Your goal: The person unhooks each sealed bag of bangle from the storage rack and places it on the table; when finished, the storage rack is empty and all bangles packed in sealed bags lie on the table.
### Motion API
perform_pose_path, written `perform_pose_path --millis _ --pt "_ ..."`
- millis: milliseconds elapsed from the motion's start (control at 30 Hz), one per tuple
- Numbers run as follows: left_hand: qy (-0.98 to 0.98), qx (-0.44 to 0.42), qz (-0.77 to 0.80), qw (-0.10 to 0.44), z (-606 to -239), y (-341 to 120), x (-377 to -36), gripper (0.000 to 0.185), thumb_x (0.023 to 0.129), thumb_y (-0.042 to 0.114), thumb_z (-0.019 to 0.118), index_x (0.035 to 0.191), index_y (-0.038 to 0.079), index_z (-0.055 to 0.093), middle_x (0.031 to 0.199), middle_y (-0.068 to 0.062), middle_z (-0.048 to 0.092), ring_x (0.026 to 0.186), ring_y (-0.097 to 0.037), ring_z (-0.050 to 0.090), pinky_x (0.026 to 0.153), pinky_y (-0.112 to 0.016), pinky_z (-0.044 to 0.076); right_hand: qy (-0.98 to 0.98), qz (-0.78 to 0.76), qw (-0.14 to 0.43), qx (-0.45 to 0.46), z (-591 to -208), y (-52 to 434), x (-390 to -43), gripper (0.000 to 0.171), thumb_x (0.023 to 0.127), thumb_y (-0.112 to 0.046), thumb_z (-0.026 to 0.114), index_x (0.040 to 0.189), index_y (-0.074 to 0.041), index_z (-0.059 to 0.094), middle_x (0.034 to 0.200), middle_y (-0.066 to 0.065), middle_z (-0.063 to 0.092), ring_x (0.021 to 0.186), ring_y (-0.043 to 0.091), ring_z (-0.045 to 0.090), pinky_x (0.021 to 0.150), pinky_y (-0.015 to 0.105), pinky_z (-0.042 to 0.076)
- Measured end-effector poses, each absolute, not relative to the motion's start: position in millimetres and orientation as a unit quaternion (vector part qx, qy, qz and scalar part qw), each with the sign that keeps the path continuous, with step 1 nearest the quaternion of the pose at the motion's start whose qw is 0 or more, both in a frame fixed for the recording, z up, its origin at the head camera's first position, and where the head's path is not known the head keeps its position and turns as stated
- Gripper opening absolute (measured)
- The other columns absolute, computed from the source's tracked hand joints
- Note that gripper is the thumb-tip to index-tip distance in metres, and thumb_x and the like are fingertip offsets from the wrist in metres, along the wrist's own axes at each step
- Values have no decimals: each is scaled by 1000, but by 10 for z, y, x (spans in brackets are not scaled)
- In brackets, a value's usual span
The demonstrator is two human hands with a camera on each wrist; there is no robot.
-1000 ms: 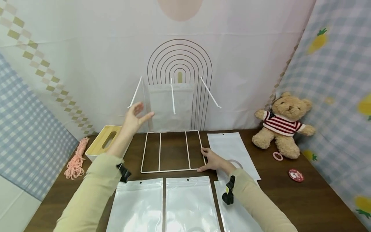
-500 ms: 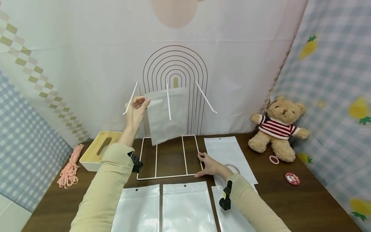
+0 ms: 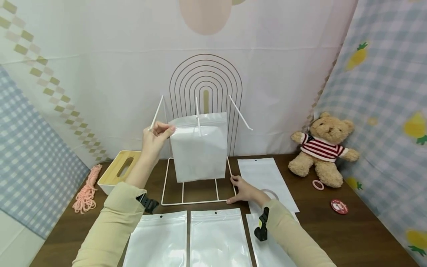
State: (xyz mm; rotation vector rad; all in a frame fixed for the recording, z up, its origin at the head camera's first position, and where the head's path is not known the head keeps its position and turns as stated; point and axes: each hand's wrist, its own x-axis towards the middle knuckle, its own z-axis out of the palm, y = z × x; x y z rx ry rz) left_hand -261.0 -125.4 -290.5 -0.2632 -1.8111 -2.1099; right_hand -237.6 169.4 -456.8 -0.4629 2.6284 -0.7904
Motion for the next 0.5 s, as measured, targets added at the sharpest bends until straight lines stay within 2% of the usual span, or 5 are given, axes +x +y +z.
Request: perform_pose_path --millis 500 --pt "-653 -104 -742 112 -2868 -1337 -2109 26 81 -2 64 69 21 62 71 14 65 69 1 60 68 -11 49 923 -295 181 -167 -4568 1710 -2400 99 70 -34 78 142 5 22 148 22 15 136 41 20 109 49 27"
